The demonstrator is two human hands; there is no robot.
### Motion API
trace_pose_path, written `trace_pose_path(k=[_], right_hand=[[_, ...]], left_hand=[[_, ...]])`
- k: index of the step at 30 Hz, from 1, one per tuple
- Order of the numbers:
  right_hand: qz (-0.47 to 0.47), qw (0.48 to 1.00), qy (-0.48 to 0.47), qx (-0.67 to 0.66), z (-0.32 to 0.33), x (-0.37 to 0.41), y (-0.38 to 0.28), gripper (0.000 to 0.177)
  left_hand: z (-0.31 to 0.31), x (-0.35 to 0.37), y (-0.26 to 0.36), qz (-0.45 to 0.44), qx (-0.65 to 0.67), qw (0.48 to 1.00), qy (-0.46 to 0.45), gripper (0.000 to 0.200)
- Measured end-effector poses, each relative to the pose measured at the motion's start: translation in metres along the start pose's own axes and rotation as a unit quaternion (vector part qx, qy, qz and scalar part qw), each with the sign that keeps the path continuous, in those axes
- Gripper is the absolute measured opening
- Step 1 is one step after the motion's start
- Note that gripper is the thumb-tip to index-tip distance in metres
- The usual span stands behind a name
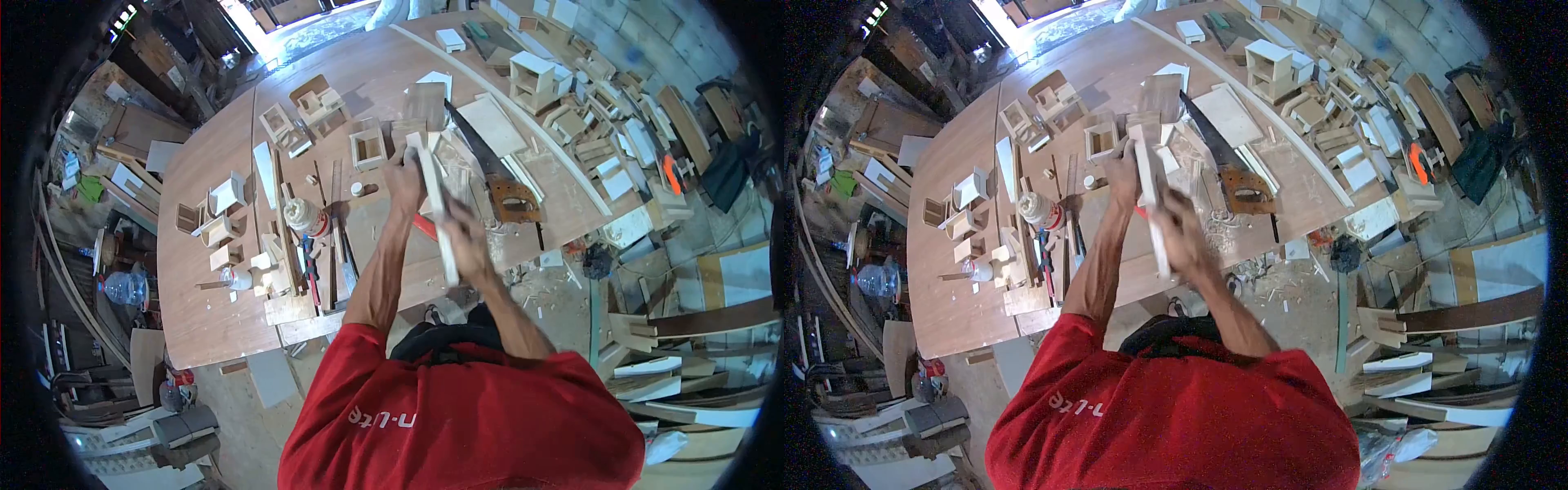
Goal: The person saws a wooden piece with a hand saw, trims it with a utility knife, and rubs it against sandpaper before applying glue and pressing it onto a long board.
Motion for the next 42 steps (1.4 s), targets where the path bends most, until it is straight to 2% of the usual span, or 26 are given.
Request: trace_pose_path(k=[1,3,4,5,7,9,10,11,12,13,15,16,17,19,22,25,28,29,30,31,32,35,36,38,40,42], right_hand=[[0.026,0.999,-0.001,-0.031,0.003,0.003,-0.022,0.055],[-0.247,0.960,-0.100,-0.089,0.006,-0.011,-0.008,0.060],[-0.348,0.930,-0.060,-0.101,0.015,-0.025,-0.015,0.057],[-0.325,0.928,-0.101,-0.155,0.017,-0.035,-0.017,0.053],[-0.194,0.974,-0.035,-0.107,0.013,-0.007,-0.006,0.050],[-0.143,0.986,-0.026,-0.081,0.012,-0.008,-0.006,0.051],[-0.100,0.993,-0.011,-0.057,0.013,-0.006,-0.005,0.052],[-0.202,0.978,-0.004,-0.053,0.012,-0.019,0.043,0.052],[-0.226,0.972,-0.037,-0.055,0.022,-0.050,0.017,0.049],[-0.253,0.967,-0.011,0.012,0.027,-0.068,0.051,0.048],[-0.230,0.971,-0.026,-0.056,0.036,-0.086,0.042,0.046],[-0.276,0.949,0.024,-0.148,0.041,-0.080,0.035,0.046],[-0.322,0.914,0.071,-0.236,0.044,-0.069,0.033,0.046],[-0.293,0.910,0.068,-0.285,0.045,-0.055,0.030,0.045],[-0.329,0.802,0.078,-0.492,0.035,-0.035,0.028,0.053],[-0.300,0.756,0.073,-0.577,0.042,-0.026,0.015,0.055],[-0.291,0.782,0.017,-0.551,0.048,-0.015,0.025,0.053],[-0.300,0.789,-0.031,-0.536,0.045,-0.009,0.029,0.053],[-0.303,0.788,-0.031,-0.535,0.040,-0.007,0.028,0.053],[-0.290,0.827,0.024,-0.482,0.039,-0.005,0.030,0.053],[-0.276,0.859,0.079,-0.423,0.044,-0.003,0.032,0.052],[-0.293,0.845,0.019,-0.447,0.041,0.008,0.028,0.052],[-0.299,0.846,0.044,-0.439,0.039,0.011,0.028,0.049],[-0.308,0.839,0.036,-0.447,0.034,0.022,0.038,0.048],[-0.324,0.829,0.048,-0.453,0.028,0.029,0.033,0.046],[-0.339,0.822,0.053,-0.455,0.020,0.033,0.028,0.045]], left_hand=[[-0.001,-0.001,-0.001,-0.005,0.002,1.000,0.001,0.030],[-0.004,0.014,-0.019,-0.033,-0.043,0.998,0.032,0.028],[-0.012,0.015,-0.048,0.013,-0.008,1.000,-0.001,0.027],[-0.012,0.015,-0.041,0.010,-0.007,1.000,-0.002,0.027],[-0.005,0.015,-0.022,0.010,-0.023,0.999,0.042,0.031],[-0.005,0.003,-0.022,-0.007,0.057,0.997,0.044,0.033],[-0.011,0.009,-0.022,-0.047,-0.014,0.999,0.010,0.032],[-0.016,0.021,-0.027,-0.082,-0.087,0.992,-0.027,0.031],[-0.017,0.039,-0.014,0.020,-0.036,0.999,-0.019,0.033],[-0.021,0.041,-0.023,0.017,-0.037,0.999,-0.022,0.033],[-0.029,0.035,-0.041,0.012,0.137,0.987,-0.081,0.039],[-0.026,0.040,-0.038,0.108,0.213,0.964,-0.120,0.040],[-0.018,0.037,-0.037,0.106,0.215,0.964,-0.116,0.040],[-0.020,0.036,-0.037,0.151,0.255,0.934,-0.200,0.035],[-0.017,0.041,-0.036,0.157,0.255,0.932,-0.204,0.029],[-0.017,0.039,-0.040,0.190,0.287,0.911,-0.226,0.026],[-0.015,0.037,-0.039,0.177,0.342,0.893,-0.233,0.035],[-0.015,0.035,-0.040,0.180,0.342,0.893,-0.231,0.035],[-0.013,0.032,-0.038,0.166,0.269,0.927,-0.202,0.035],[-0.011,0.030,-0.036,0.153,0.193,0.954,-0.173,0.036],[-0.011,0.030,-0.037,0.174,0.216,0.949,-0.148,0.028],[-0.014,0.024,-0.039,0.202,0.340,0.904,-0.161,0.021],[-0.012,0.023,-0.041,0.204,0.339,0.904,-0.160,0.021],[-0.003,0.018,-0.046,0.203,0.376,0.898,-0.104,0.013],[0.002,0.016,-0.040,0.175,0.349,0.920,-0.017,0.020],[-0.001,0.017,-0.036,0.175,0.392,0.902,0.038,0.021]])
Point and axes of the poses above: each hand's wrist, its own x-axis away from the middle knuckle, its own z-axis out of the back of the hand, y = z × x, the point moved 6 cm from there along -x, towards the middle knuckle, and after that the axes turned 6 degrees about z, right-handed, at the moved point
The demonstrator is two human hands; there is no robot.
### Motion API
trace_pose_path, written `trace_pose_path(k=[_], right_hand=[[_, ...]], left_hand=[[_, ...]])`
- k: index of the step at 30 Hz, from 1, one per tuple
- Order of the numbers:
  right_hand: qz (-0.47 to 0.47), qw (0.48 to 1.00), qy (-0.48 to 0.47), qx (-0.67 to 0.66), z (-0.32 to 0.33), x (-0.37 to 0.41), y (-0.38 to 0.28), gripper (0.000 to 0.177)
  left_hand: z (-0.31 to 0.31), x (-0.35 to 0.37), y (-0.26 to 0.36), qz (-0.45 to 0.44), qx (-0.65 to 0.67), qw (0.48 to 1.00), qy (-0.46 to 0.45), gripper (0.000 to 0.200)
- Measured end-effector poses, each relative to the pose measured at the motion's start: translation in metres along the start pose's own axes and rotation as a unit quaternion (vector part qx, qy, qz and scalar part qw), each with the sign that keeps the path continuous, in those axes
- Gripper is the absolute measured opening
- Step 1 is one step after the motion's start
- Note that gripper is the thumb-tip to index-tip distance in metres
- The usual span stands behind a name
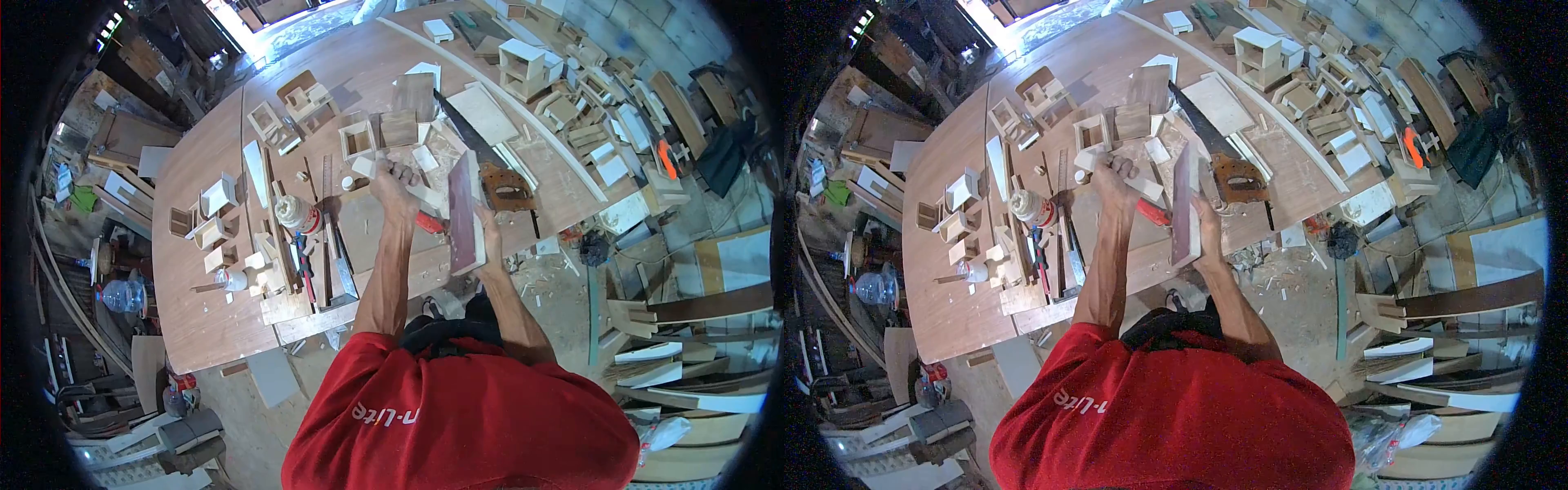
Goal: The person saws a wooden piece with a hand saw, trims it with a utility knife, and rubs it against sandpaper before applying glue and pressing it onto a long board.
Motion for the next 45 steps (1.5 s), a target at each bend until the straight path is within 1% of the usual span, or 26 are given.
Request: trace_pose_path(k=[1,3,6,10,13,14,15,17,18,20,21,22,23,25,26,28,30,32,33,35,36,38,39,41,43,45], right_hand=[[-0.013,1.000,0.008,-0.006,-0.005,0.001,0.003,0.045],[-0.002,1.000,0.020,0.014,-0.017,0.003,0.005,0.044],[0.032,0.987,0.099,0.125,-0.024,0.004,0.006,0.042],[0.030,0.984,0.114,0.133,-0.027,0.005,-0.003,0.043],[0.015,0.985,0.110,0.132,-0.040,0.008,-0.007,0.047],[0.136,0.973,0.139,0.124,-0.031,0.002,0.005,0.045],[0.140,0.973,0.137,0.124,-0.034,-0.004,-0.006,0.045],[-0.023,0.987,0.120,0.100,-0.036,-0.014,-0.012,0.049],[0.003,0.997,0.058,0.060,-0.032,-0.026,-0.010,0.051],[0.002,0.996,0.051,0.076,-0.035,-0.008,0.000,0.047],[-0.004,0.995,0.051,0.090,-0.036,0.000,0.007,0.044],[0.071,0.986,0.077,0.129,-0.034,-0.006,0.004,0.039],[0.068,0.986,0.081,0.127,-0.031,-0.013,0.005,0.039],[0.011,0.990,0.087,0.108,-0.038,-0.037,-0.012,0.045],[0.040,0.987,0.091,0.125,-0.035,-0.046,-0.019,0.048],[0.041,0.991,0.105,0.073,-0.027,-0.047,-0.019,0.046],[0.048,0.992,0.109,0.046,-0.021,-0.025,-0.017,0.044],[-0.001,1.000,0.014,0.015,-0.023,-0.009,-0.011,0.040],[-0.001,1.000,0.015,0.015,-0.021,-0.006,-0.009,0.040],[0.056,0.998,-0.028,0.028,-0.024,-0.002,-0.011,0.039],[0.047,0.997,-0.031,0.044,-0.027,0.000,-0.012,0.041],[0.054,0.995,-0.035,0.075,-0.025,0.001,-0.013,0.041],[0.060,0.992,-0.040,0.106,-0.025,0.001,-0.013,0.043],[0.054,0.989,-0.047,0.127,-0.027,0.010,-0.017,0.045],[0.048,0.986,-0.059,0.149,-0.031,0.017,-0.016,0.048],[0.125,0.953,-0.068,0.268,-0.034,0.025,-0.020,0.047]], left_hand=[[0.002,0.001,0.001,-0.018,0.056,0.997,0.043,0.022],[-0.003,0.004,-0.004,-0.024,0.077,0.996,0.037,0.025],[-0.004,0.001,-0.004,-0.036,0.106,0.993,0.028,0.029],[-0.015,0.001,-0.004,-0.050,0.100,0.994,-0.014,0.029],[-0.023,-0.002,0.015,-0.073,0.122,0.990,0.021,0.029],[-0.027,-0.001,0.020,-0.075,0.121,0.990,0.019,0.029],[-0.034,0.002,0.022,-0.086,0.126,0.988,0.017,0.028],[-0.029,0.009,0.020,-0.090,0.128,0.988,0.022,0.027],[-0.029,0.008,0.021,-0.081,0.134,0.988,-0.007,0.027],[-0.035,0.005,0.028,-0.081,0.143,0.985,-0.041,0.027],[-0.032,0.005,0.030,-0.091,0.139,0.986,-0.016,0.027],[-0.031,0.005,0.031,-0.098,0.137,0.986,0.006,0.027],[-0.027,0.007,0.029,-0.095,0.133,0.986,0.009,0.027],[-0.033,0.012,0.027,-0.085,0.138,0.985,-0.053,0.028],[-0.025,0.010,0.025,-0.086,0.136,0.985,-0.055,0.028],[-0.030,0.001,0.014,0.010,0.159,0.961,-0.225,0.030],[-0.027,-0.005,0.012,0.023,0.180,0.967,-0.177,0.032],[-0.025,0.002,0.010,0.035,0.167,0.982,-0.077,0.037],[-0.025,-0.001,0.006,0.035,0.167,0.982,-0.077,0.037],[-0.014,-0.007,-0.003,0.008,0.094,0.995,-0.014,0.035],[-0.013,-0.008,-0.005,0.010,0.094,0.995,-0.013,0.035],[-0.007,-0.008,-0.002,-0.042,-0.051,0.997,0.033,0.034],[0.000,-0.017,-0.006,-0.042,-0.051,0.997,0.034,0.034],[0.015,-0.035,-0.005,-0.096,-0.186,0.977,0.048,0.026],[0.009,-0.025,0.003,-0.141,-0.212,0.966,0.054,0.028],[0.004,-0.015,0.011,-0.184,-0.238,0.952,0.057,0.031]])
Point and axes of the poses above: each hand's wrist, its own x-axis away from the middle knuckle, its own z-axis out of the back of the hand, y = z × x, the point moved 6 cm from there along -x, towards the middle knuckle, and after that the axes turned 6 degrees about z, right-handed, at the moved point
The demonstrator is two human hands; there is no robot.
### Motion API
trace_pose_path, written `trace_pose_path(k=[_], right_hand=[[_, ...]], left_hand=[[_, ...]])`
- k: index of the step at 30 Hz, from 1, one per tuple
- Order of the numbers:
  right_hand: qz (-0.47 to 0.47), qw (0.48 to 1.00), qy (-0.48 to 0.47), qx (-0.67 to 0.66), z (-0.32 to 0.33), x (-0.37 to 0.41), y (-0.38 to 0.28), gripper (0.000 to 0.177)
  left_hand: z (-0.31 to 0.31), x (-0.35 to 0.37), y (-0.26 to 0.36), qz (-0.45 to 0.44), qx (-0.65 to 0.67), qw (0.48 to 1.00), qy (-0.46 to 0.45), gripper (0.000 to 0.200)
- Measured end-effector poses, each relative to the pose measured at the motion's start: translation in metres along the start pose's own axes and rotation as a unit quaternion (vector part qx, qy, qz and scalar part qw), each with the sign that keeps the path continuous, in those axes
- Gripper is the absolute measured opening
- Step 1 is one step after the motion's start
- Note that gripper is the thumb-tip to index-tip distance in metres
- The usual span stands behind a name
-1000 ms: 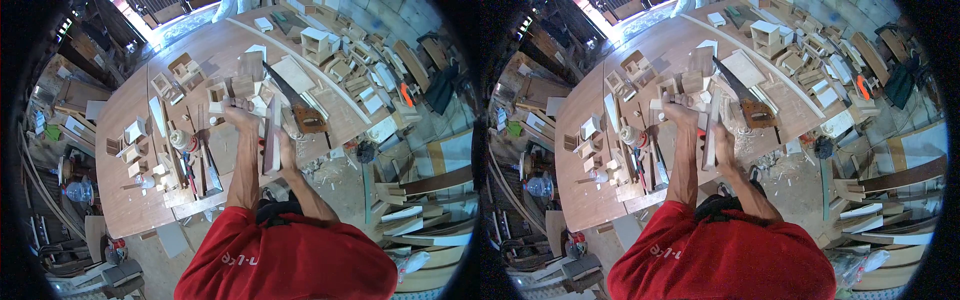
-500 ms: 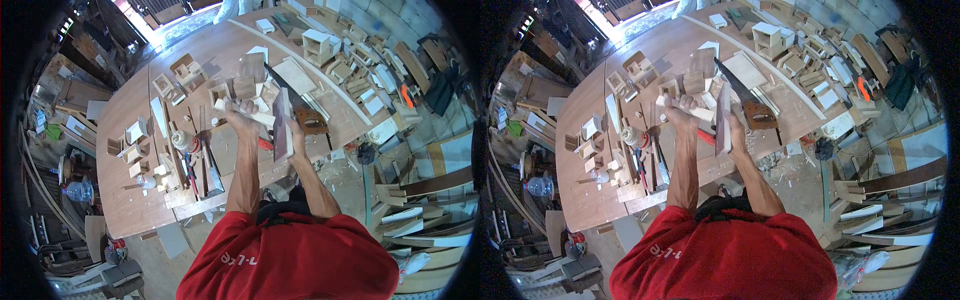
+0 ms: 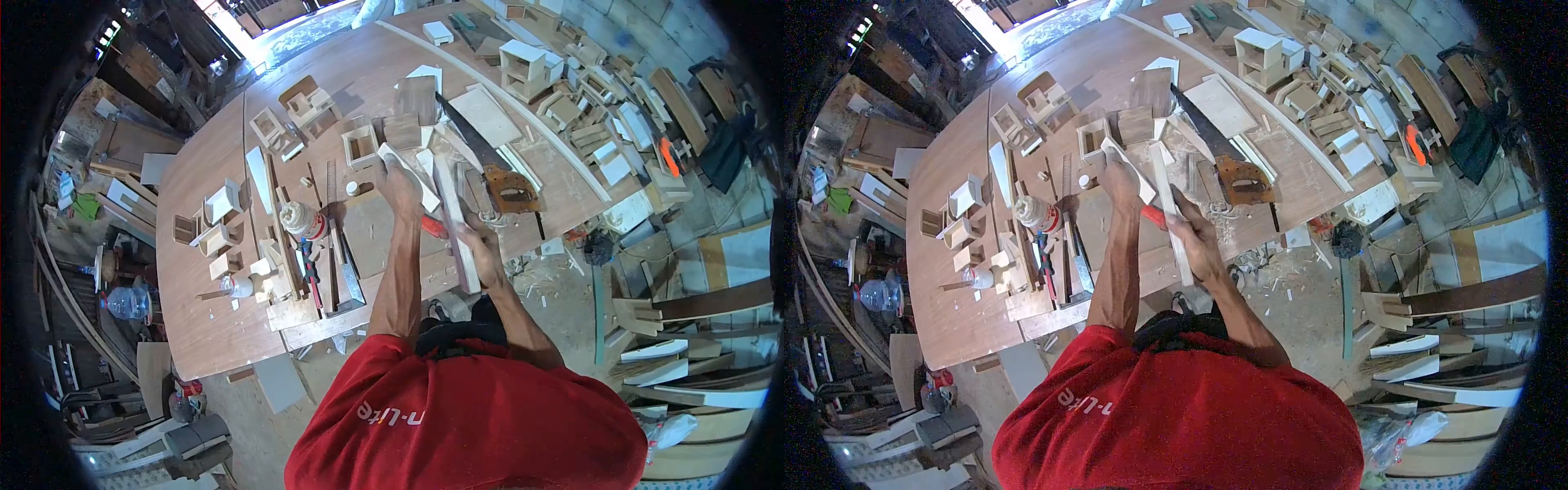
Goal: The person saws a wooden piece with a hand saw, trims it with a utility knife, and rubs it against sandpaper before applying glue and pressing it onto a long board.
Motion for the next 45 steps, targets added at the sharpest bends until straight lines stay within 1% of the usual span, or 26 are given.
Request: trace_pose_path(k=[1,5,9,11,14,15,16,18,20,22,23,24,26,27,28,30,31,32,34,35,36,37,38,40,42,45], right_hand=[[0.025,0.995,-0.034,0.095,0.003,0.002,-0.004,0.051],[0.063,0.979,-0.050,0.187,0.002,0.015,-0.022,0.061],[0.084,0.960,-0.077,0.256,-0.001,0.017,-0.030,0.064],[0.067,0.971,-0.073,0.218,-0.002,0.009,-0.022,0.062],[0.031,0.987,-0.047,0.152,-0.002,-0.031,-0.027,0.058],[0.038,0.982,-0.051,0.177,-0.003,-0.039,-0.026,0.056],[0.050,0.977,-0.055,0.201,-0.006,-0.047,-0.025,0.055],[0.046,0.981,-0.009,0.186,-0.008,-0.023,-0.008,0.049],[0.090,0.974,-0.022,0.207,-0.013,-0.019,-0.020,0.049],[-0.017,0.987,-0.065,0.146,-0.006,-0.038,-0.001,0.051],[-0.029,0.987,0.010,0.157,0.004,-0.054,0.012,0.052],[0.015,0.985,0.032,0.169,0.008,-0.060,0.008,0.041],[0.089,0.968,0.001,0.236,0.000,-0.039,0.004,0.045],[0.082,0.969,0.002,0.234,-0.010,-0.022,0.000,0.046],[0.083,0.978,0.041,0.184,-0.015,-0.013,-0.006,0.044],[0.123,0.983,0.007,0.134,-0.006,-0.040,0.007,0.043],[0.022,0.983,0.076,0.166,0.012,-0.061,0.032,0.047],[-0.076,0.976,0.112,0.168,0.021,-0.074,0.022,0.046],[-0.087,0.980,0.101,0.149,0.045,-0.105,0.033,0.055],[-0.041,0.983,0.138,0.114,0.053,-0.105,0.036,0.055],[0.003,0.982,0.171,0.079,0.057,-0.100,0.037,0.054],[-0.034,0.985,0.167,0.019,0.056,-0.088,0.034,0.053],[-0.073,0.984,0.158,-0.040,0.052,-0.075,0.031,0.052],[-0.080,0.984,0.149,-0.060,0.048,-0.056,0.028,0.050],[-0.085,0.986,0.129,-0.068,0.046,-0.045,0.033,0.048],[-0.063,0.985,0.145,-0.072,0.044,-0.030,0.028,0.039]], left_hand=[[0.001,0.003,0.006,-0.018,-0.018,1.000,0.010,0.034],[0.009,-0.003,0.004,-0.100,-0.075,0.991,0.041,0.039],[0.011,0.005,0.011,-0.057,-0.100,0.993,-0.005,0.040],[0.010,-0.003,-0.018,0.083,-0.047,0.992,-0.086,0.039],[-0.020,0.051,0.010,0.017,0.029,0.988,-0.152,0.037],[-0.025,0.048,0.009,0.007,0.146,0.981,-0.126,0.034],[-0.019,0.046,0.011,0.003,0.146,0.981,-0.125,0.034],[-0.009,0.041,0.014,0.062,0.009,0.989,-0.135,0.036],[0.005,0.022,-0.024,0.109,-0.013,0.986,-0.127,0.037],[0.008,0.044,-0.035,0.051,-0.119,0.977,-0.169,0.037],[0.005,0.056,-0.025,-0.051,-0.183,0.969,-0.160,0.037],[0.003,0.056,-0.035,-0.022,-0.063,0.986,-0.151,0.035],[0.009,0.046,-0.020,0.016,-0.147,0.977,-0.154,0.034],[0.010,0.039,-0.007,0.066,-0.126,0.979,-0.149,0.035],[0.009,0.032,-0.013,-0.011,-0.123,0.980,-0.157,0.037],[0.009,0.037,-0.049,0.042,-0.047,0.982,-0.176,0.036],[0.004,0.059,-0.030,0.054,-0.087,0.973,-0.207,0.037],[0.005,0.056,-0.051,-0.005,-0.090,0.975,-0.204,0.037],[0.001,0.063,-0.058,0.063,0.031,0.974,-0.215,0.032],[0.007,0.054,-0.058,0.060,0.033,0.975,-0.214,0.032],[0.007,0.046,-0.069,0.151,0.118,0.920,-0.343,0.029],[0.005,0.052,-0.062,0.232,0.199,0.836,-0.457,0.027],[0.007,0.053,-0.059,0.223,0.202,0.844,-0.445,0.027],[0.003,0.059,-0.037,0.200,0.135,0.927,-0.287,0.011],[0.007,0.055,-0.042,0.200,0.162,0.920,-0.296,0.018],[0.019,0.059,-0.049,0.257,0.066,0.937,-0.229,0.021]])
Point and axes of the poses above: each hand's wrist, its own x-axis away from the middle knuckle, its own z-axis out of the back of the hand, y = z × x, the point moved 6 cm from there along -x, towards the middle knuckle, and after that the axes turned 6 degrees about z, right-handed, at the moved point
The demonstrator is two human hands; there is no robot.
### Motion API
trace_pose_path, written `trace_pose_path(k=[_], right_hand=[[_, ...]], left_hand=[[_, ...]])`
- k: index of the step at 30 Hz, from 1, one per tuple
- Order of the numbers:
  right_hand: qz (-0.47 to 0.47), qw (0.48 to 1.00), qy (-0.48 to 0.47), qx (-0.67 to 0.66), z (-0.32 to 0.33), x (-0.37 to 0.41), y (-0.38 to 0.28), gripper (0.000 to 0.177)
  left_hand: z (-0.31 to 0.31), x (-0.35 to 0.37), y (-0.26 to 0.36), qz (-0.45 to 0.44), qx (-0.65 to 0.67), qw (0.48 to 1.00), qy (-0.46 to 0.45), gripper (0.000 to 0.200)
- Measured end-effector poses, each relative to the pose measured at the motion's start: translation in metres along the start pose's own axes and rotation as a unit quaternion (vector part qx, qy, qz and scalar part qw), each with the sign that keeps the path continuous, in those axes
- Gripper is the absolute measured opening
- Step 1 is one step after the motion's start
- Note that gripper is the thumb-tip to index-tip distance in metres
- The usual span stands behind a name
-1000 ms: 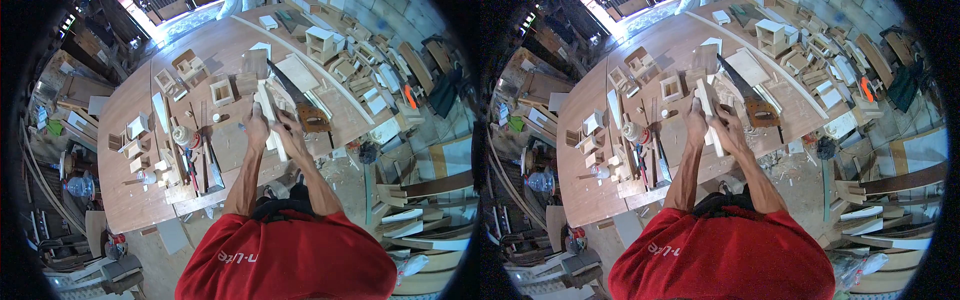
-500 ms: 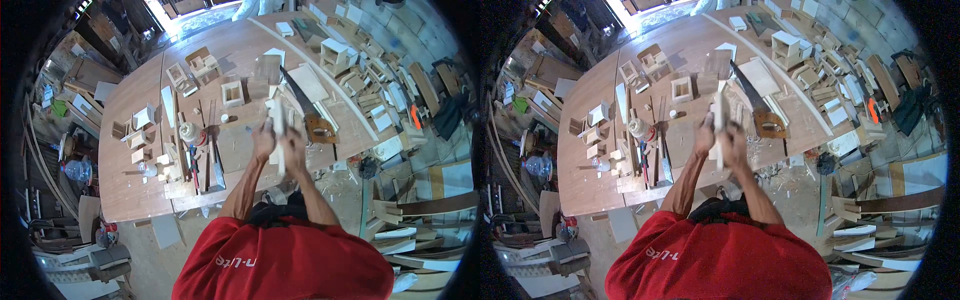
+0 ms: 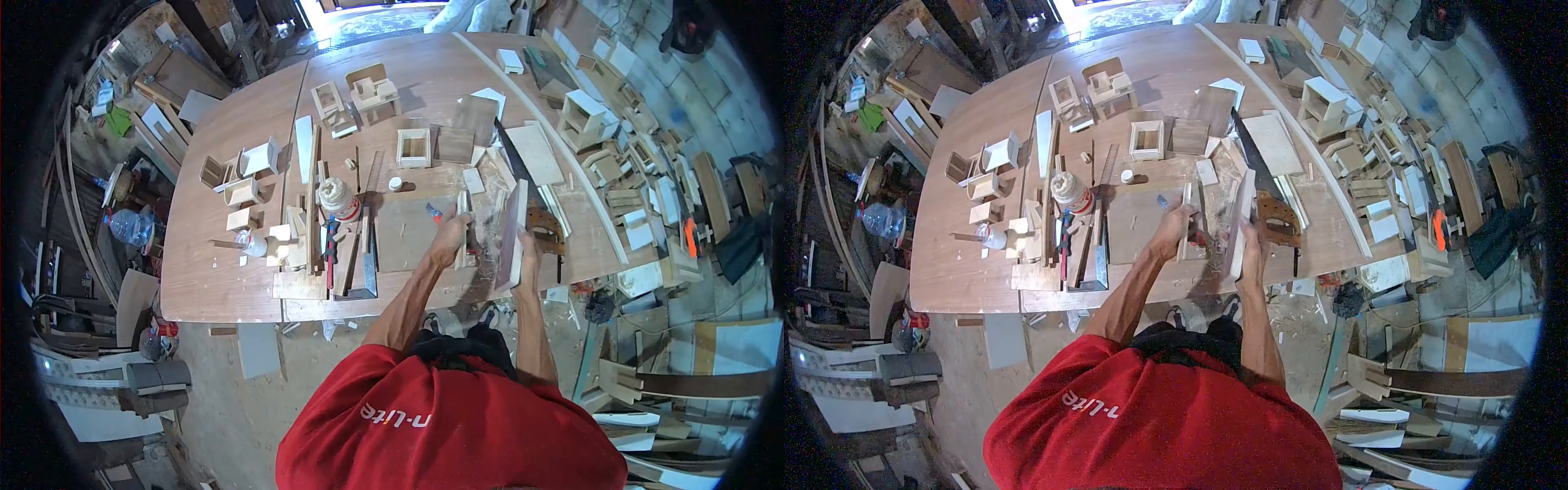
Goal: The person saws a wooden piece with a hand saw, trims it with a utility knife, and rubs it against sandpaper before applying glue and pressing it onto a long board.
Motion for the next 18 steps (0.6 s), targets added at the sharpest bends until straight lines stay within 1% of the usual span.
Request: trace_pose_path(k=[1,2,3,4,5,7,8,9,11,13,14,15,16,17,18], right_hand=[[0.003,1.000,0.003,0.000,0.006,0.002,0.002,0.039],[-0.012,1.000,-0.010,0.001,0.012,0.003,0.011,0.042],[-0.028,0.999,-0.022,0.003,0.015,0.004,0.017,0.046],[-0.001,1.000,-0.013,0.002,0.016,0.004,0.020,0.045],[0.003,1.000,-0.008,0.000,0.019,0.005,0.024,0.045],[-0.011,1.000,-0.020,0.003,0.013,0.016,0.021,0.045],[-0.030,0.999,-0.021,0.007,0.015,0.017,0.029,0.045],[-0.033,0.999,-0.014,-0.016,0.008,0.023,0.025,0.044],[-0.045,0.998,-0.038,-0.012,0.003,0.029,0.025,0.045],[-0.047,0.998,-0.038,-0.003,0.000,0.032,0.024,0.048],[-0.038,0.998,-0.042,0.008,-0.005,0.034,0.023,0.049],[-0.029,0.998,-0.046,0.020,-0.009,0.035,0.020,0.050],[-0.025,0.998,-0.050,-0.012,-0.010,0.029,0.033,0.050],[-0.039,0.997,-0.059,0.013,-0.010,0.027,0.038,0.051],[0.000,0.998,-0.060,0.019,-0.015,0.025,0.033,0.051]], left_hand=[[-0.002,0.008,0.006,0.011,-0.109,0.994,0.021,0.022],[-0.002,0.013,0.011,0.022,-0.219,0.975,0.040,0.024],[-0.001,0.016,0.014,0.024,-0.220,0.975,0.035,0.024],[0.000,0.018,0.014,0.038,-0.263,0.963,0.032,0.025],[0.001,0.019,0.014,0.051,-0.307,0.950,0.029,0.026],[0.005,0.017,0.010,0.042,-0.295,0.954,0.023,0.030],[0.007,0.016,0.012,0.013,-0.313,0.949,0.017,0.030],[0.006,0.016,0.016,-0.017,-0.332,0.943,0.010,0.031],[0.007,0.012,0.011,-0.009,-0.352,0.936,-0.006,0.032],[0.013,0.012,0.009,0.004,-0.269,0.962,0.046,0.033],[0.015,0.009,0.003,0.007,-0.273,0.961,0.042,0.033],[0.013,0.007,0.001,-0.025,-0.278,0.960,0.027,0.036],[0.010,0.004,0.000,-0.058,-0.282,0.957,0.011,0.040],[0.008,0.004,-0.009,-0.057,-0.286,0.957,0.005,0.040],[-0.001,0.011,-0.009,-0.108,-0.251,0.962,-0.002,0.037]])
Point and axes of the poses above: each hand's wrist, its own x-axis away from the middle knuckle, its own z-axis out of the back of the hand, y = z × x, the point moved 6 cm from there along -x, towards the middle knuckle, and after that the axes turned 6 degrees about z, right-handed, at the moved point
